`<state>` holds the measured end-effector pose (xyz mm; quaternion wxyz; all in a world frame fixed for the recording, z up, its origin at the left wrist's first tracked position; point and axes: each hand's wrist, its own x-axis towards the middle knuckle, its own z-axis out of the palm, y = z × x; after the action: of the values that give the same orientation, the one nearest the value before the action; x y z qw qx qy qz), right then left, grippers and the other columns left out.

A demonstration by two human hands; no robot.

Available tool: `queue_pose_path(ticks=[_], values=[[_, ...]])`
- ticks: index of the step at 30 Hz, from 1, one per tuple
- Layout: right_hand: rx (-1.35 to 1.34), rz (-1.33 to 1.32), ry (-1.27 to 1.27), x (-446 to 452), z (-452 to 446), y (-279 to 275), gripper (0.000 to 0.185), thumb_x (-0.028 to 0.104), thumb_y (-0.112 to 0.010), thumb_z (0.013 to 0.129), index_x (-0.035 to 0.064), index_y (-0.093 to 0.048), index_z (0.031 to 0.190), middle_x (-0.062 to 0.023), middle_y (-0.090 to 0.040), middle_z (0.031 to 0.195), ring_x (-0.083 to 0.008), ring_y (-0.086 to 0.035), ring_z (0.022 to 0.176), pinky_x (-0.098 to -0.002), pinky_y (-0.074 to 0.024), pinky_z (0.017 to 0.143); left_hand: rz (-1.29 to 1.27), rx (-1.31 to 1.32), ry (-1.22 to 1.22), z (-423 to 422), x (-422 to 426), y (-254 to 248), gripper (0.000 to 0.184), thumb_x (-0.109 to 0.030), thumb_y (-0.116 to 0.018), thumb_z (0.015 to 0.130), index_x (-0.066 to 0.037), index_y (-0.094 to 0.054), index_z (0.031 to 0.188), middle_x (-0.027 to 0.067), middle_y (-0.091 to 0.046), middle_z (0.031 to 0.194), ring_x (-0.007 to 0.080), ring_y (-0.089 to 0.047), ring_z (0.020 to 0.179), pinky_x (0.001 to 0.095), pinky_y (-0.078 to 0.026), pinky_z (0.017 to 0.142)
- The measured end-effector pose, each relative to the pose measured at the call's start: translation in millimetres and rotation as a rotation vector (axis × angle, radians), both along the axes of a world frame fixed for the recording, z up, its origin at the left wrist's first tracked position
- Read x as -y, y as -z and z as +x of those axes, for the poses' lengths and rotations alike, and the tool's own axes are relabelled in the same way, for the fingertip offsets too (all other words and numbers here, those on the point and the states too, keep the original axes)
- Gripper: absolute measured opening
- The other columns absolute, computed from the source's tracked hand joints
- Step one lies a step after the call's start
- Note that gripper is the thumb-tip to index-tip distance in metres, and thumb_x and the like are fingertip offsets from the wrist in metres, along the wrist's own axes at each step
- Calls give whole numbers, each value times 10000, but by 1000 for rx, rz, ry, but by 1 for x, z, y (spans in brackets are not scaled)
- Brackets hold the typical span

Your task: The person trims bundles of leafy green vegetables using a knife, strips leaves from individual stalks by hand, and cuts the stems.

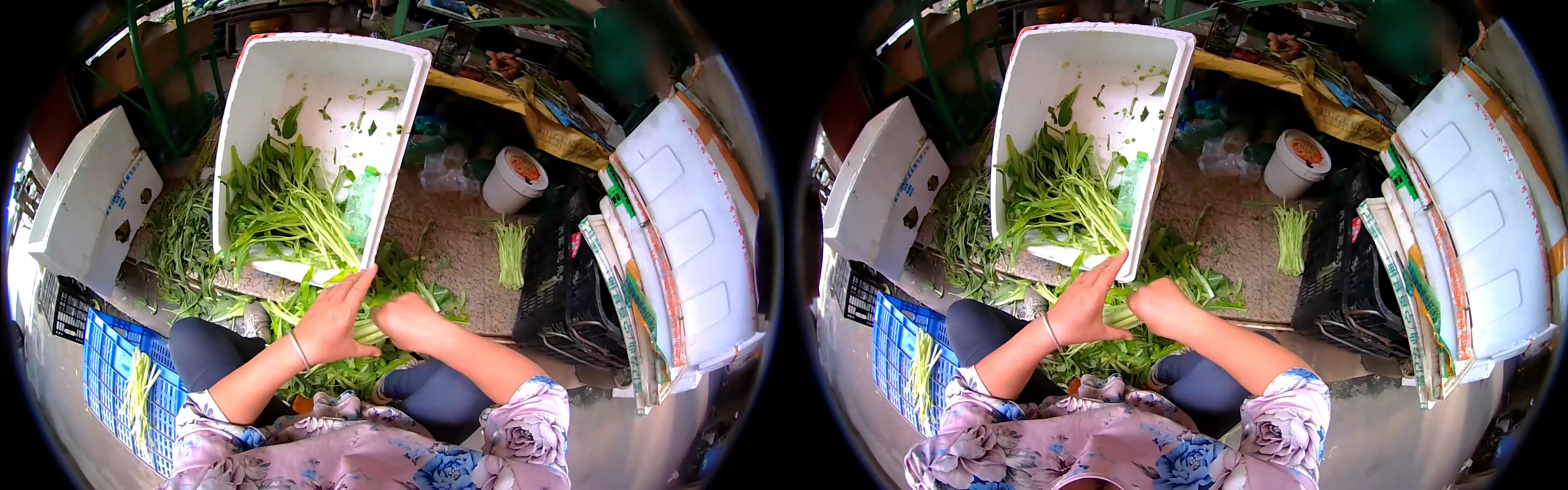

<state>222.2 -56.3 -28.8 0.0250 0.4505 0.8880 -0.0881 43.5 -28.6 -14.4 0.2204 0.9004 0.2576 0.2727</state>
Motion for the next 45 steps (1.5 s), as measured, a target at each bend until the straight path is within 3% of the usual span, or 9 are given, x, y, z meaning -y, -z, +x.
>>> queue_pose_path(ticks=[3,5,7,9,11,21,25,29,45], values=[[-48,73,-57,-5,-19,4,146,73,-599,611,26,-549,739,-121,-592,633,-285,-606,601,-397,-462,534,-660,-373,78,-5,-14,42,1154,-353,-800,539,-4,-79,1370,275,-537,1066,387,-536,986,380,-417,880],[76,261,-75,-5,-32,-5,146,63,-578,619,12,-546,752,-119,-592,658,-237,-606,585,-348,-440,544,-591,-229,127,-9,-15,71,1076,-303,-774,575,0,-109,1365,274,-528,1086,378,-529,1003,378,-423,874],[-26,233,-71,-9,-33,-2,162,68,-542,655,-5,-568,797,-114,-598,719,-241,-597,723,-337,-425,745,-675,-190,55,-11,-17,81,718,-256,-737,609,3,-386,1180,227,-572,1014,357,-556,945,370,-446,841],[-146,372,-47,-9,-30,-31,630,124,-713,578,28,-484,1157,-136,-520,1111,-263,-450,1126,-425,-282,990,-689,-137,8,-16,-17,62,533,-186,-748,626,-10,-494,1061,161,-602,966,267,-582,889,335,-448,829],[-282,315,73,-8,-16,-76,952,220,-800,505,142,-331,1329,-107,-440,1257,-287,-363,1217,-434,-242,1017,-839,164,130,-20,-16,77,425,-87,-715,685,-39,-499,1048,52,-609,896,137,-576,812,286,-461,778],[-1438,-159,500,-1,11,13,1170,535,-789,474,49,-223,1375,-171,-293,1383,-283,-250,1302,-445,-175,1038,-1142,141,190,-32,-11,86,497,-38,-683,713,-46,-458,1156,35,-615,957,129,-573,814,275,-463,783],[-1590,206,663,14,-25,40,673,371,-734,682,23,-449,1181,-125,-493,1153,-219,-463,1088,-342,-341,909,-700,80,-32,-37,-9,89,508,-141,-694,683,-49,-462,1126,149,-622,860,265,-617,780,348,-483,725],[-1257,238,683,31,-59,53,158,124,-691,734,26,-589,804,-39,-566,746,-112,-533,665,-240,-388,572,-439,31,-333,-32,-14,106,503,-180,-649,687,-70,-457,1138,196,-610,813,379,-582,759,433,-476,660],[-1452,47,906,2,-78,69,166,41,-670,745,-8,-553,852,-33,-597,746,-47,-538,660,-175,-425,565,-520,11,-408,-23,-19,113,494,-158,-673,664,-31,-474,1098,215,-602,828,372,-584,785,412,-476,671]])
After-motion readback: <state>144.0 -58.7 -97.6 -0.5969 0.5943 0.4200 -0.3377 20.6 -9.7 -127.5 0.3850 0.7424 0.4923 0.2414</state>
